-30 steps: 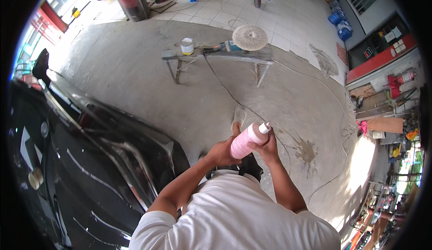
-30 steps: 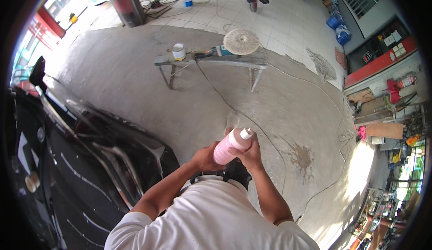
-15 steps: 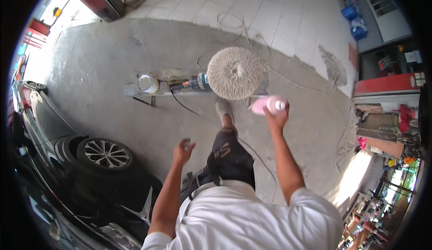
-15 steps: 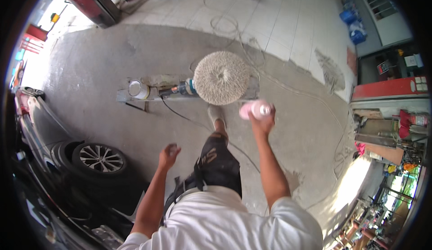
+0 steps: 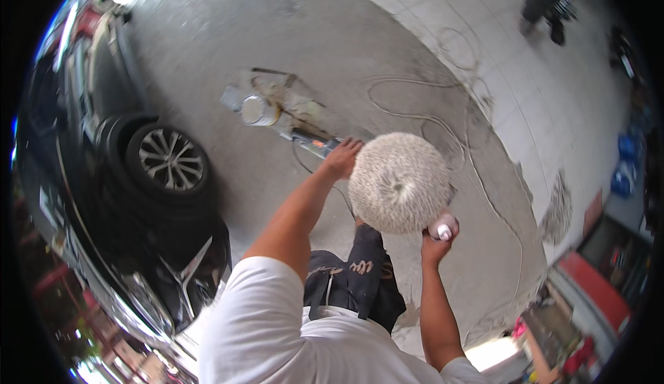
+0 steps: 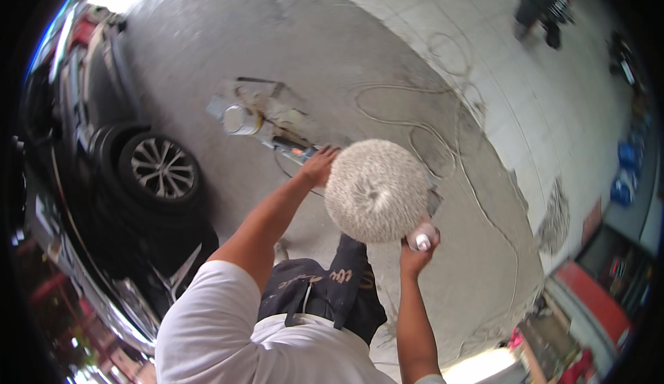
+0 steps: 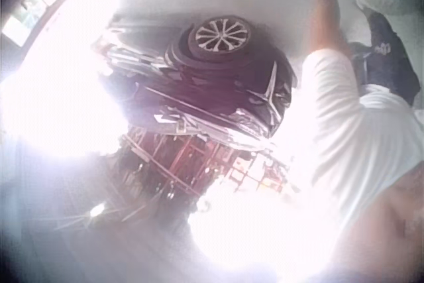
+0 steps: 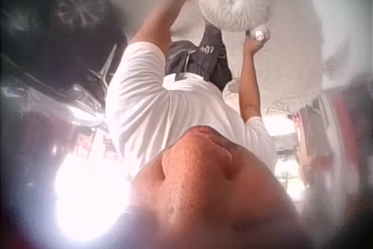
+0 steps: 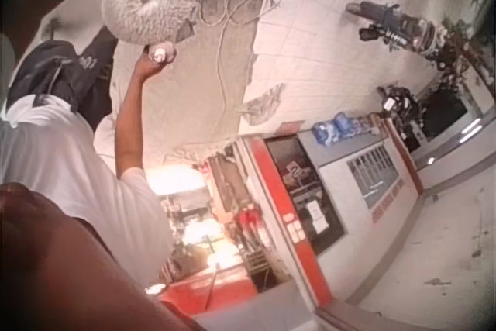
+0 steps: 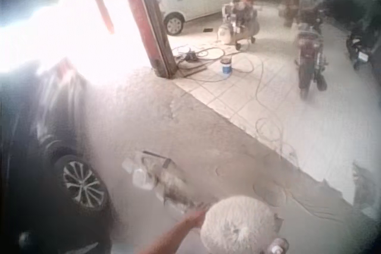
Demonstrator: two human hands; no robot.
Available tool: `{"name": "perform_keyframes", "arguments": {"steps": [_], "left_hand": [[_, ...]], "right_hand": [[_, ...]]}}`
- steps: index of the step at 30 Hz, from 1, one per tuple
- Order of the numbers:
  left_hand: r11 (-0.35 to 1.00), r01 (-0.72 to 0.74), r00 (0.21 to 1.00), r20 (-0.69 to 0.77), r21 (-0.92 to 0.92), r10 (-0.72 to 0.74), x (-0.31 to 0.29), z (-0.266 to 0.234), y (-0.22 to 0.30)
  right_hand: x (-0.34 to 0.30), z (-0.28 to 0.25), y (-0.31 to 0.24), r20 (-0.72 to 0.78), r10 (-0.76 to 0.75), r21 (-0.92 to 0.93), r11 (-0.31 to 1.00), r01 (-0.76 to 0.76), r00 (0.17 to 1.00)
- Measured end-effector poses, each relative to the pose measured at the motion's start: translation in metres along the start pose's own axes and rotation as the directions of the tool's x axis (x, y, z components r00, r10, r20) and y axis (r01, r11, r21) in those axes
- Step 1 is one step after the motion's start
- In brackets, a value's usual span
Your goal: The person applies a pink liquid from a bottle onto the hood of a black car and then uses a rotary buffer to polish the surface. The person moves the buffer across the hood in circular motions, covering various sections of the car's front.
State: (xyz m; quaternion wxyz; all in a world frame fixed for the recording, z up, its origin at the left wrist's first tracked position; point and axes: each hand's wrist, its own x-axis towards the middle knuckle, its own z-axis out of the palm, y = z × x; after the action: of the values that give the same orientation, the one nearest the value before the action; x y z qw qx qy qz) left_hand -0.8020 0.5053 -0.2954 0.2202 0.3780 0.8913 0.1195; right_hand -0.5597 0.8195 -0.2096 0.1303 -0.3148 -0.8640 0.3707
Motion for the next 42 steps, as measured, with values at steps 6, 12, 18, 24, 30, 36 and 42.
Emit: {"name": "perform_keyframes", "arguments": {"steps": [6, 12, 18, 24, 30, 36, 42], "left_hand": [[0.980, 0.180, 0.982, 0.033, 0.086, -0.183, -0.026, 0.021, 0.037], [0.804, 0.535, 0.841, 0.254, -0.259, -0.478, -0.199, -0.023, 0.146], [0.473, 0.762, 0.635, 0.368, -0.443, -0.679, -0.437, 0.004, 0.293], [0.130, 0.787, 0.351, 0.264, -0.603, -0.898, -0.603, 0.095, 0.501], [-0.471, 0.385, -0.063, 0.487, -0.794, -0.871, -0.682, 0.240, 0.690], [-0.167, -0.251, -0.572, 0.285, -0.953, -0.769, -0.708, 0.204, 0.708], [0.330, -0.323, -0.732, 0.014, -0.887, -0.681, -0.803, 0.087, 0.615]], "right_hand": [[-0.051, -0.024, 0.033, 0.278, 0.780, 0.195, 0.525, -0.828, 0.560], [-0.115, -0.065, 0.003, 0.410, 0.428, 0.058, 0.869, -0.492, 0.805], [-0.113, -0.109, -0.251, 0.347, -0.707, 0.376, 0.707, 0.599, 0.616], [-0.358, -0.127, -0.268, 0.537, -0.005, 0.820, 0.237, 0.521, -0.844], [-0.493, -0.210, -0.283, 0.313, -0.397, 0.440, 0.866, -0.239, -0.863], [-0.454, -0.158, -0.195, 0.352, 0.271, 0.148, 0.929, 0.340, -0.896], [-0.515, -0.167, -0.202, 0.252, 0.407, 0.348, 0.808, 0.475, -0.878]]}}
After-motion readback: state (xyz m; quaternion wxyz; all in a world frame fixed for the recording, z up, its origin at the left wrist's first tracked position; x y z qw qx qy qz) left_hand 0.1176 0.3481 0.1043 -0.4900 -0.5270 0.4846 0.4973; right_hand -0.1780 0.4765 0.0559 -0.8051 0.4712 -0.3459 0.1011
